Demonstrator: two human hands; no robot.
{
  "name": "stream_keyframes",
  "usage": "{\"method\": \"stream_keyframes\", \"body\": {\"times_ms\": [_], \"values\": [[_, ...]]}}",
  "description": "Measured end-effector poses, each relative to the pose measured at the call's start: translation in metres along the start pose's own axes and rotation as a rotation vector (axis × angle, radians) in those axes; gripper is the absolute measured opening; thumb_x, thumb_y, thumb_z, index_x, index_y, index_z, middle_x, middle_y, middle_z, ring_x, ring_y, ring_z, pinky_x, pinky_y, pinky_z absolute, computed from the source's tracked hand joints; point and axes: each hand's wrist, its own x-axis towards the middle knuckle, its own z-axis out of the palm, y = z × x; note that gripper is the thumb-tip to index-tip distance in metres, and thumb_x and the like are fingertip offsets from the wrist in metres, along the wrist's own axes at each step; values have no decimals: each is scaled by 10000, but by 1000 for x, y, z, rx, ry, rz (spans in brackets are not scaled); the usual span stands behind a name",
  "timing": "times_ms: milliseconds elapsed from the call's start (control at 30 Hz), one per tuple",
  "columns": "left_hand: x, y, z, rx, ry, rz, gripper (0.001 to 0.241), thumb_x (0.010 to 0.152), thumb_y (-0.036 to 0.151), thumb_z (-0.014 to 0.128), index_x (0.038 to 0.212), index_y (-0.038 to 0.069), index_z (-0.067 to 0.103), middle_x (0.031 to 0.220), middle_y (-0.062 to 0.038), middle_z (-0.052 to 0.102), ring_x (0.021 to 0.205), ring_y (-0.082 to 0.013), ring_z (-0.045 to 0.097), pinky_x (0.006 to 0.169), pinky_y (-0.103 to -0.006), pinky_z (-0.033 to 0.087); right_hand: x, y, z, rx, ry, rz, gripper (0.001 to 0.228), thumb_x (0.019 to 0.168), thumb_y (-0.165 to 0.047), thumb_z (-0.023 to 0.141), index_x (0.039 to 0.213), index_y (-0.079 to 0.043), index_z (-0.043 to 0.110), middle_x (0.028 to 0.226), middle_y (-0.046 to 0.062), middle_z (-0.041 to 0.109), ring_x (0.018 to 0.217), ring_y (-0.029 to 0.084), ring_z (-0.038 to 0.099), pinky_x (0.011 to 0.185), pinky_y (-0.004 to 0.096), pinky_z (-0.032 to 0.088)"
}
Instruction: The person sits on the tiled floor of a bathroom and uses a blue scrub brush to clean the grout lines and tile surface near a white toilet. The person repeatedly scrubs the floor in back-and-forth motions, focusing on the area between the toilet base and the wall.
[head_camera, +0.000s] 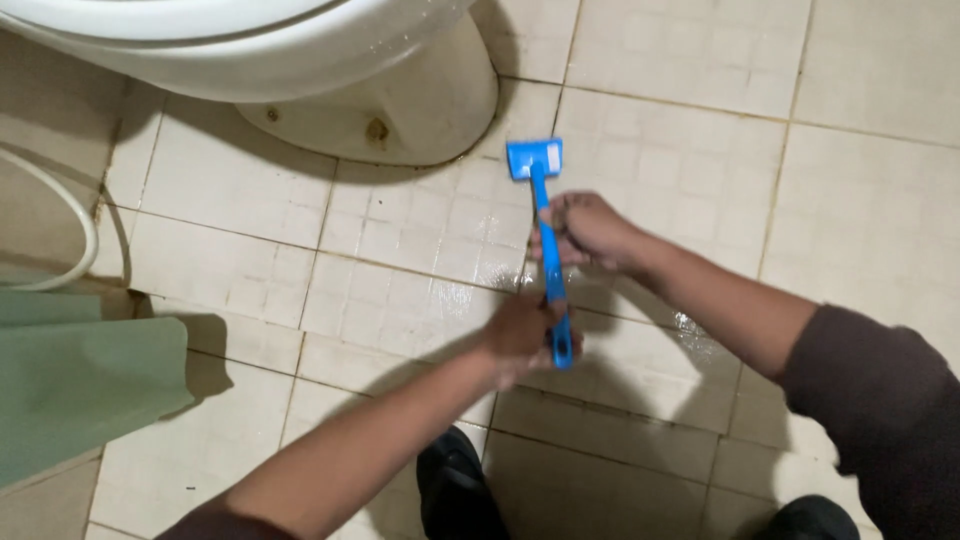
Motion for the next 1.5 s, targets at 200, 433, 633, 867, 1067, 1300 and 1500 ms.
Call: {"method": "stream_keyframes", "body": {"times_ms": [200,433,633,867,1067,1300,1500], "values": [[-65,-15,29,65,59,-239,269,1049,328,491,1202,126,584,976,-97,731,883,-238,758,760,-397,609,-51,29,5,110,-113,137,184,1003,-216,575,1116,-79,524,1013,164,710,872,290,732,687,395,601],[-58,-21,52,113,-49,-235,284,1062,311,496,1234,94,560,972,-147,717,888,-273,747,768,-436,605,-81,36,-19,65,-107,143,193,995,-250,559,1100,-90,580,1017,113,684,924,268,734,783,422,612],[-38,-24,89,252,-134,-303,297,1062,338,492,1228,101,561,1010,-141,731,882,-261,740,777,-434,607,-110,57,-68,149,26,158,194,999,-245,560,1086,-72,553,1049,148,692,947,301,734,780,446,605],[3,-51,151,365,-309,-287,313,1066,310,504,1209,41,574,1023,-180,715,867,-285,737,717,-431,622,-165,93,-139,280,262,210,171,1017,-214,524,1132,-88,519,1076,146,681,977,307,733,807,461,609],[16,-67,210,458,-422,-319,310,1074,292,508,1198,15,572,995,-159,699,857,-290,742,718,-436,636,-217,131,-192,457,335,180,175,1029,-196,498,1158,-79,517,1088,173,675,1001,309,708,835,439,618],[21,-111,251,474,-533,-393,240,1073,311,495,1191,109,549,961,-112,711,840,-220,722,678,-363,595,-288,173,-223,578,283,84,391,969,-142,523,1334,-2,503,1154,165,695,985,286,719,867,422,620],[-2,-100,259,491,-535,-499,199,1058,213,524,1222,105,556,969,-104,715,844,-216,721,701,-354,574,-308,214,-195,666,269,120,513,932,-172,595,1413,-55,458,1135,169,656,939,313,747,807,464,646]]}}
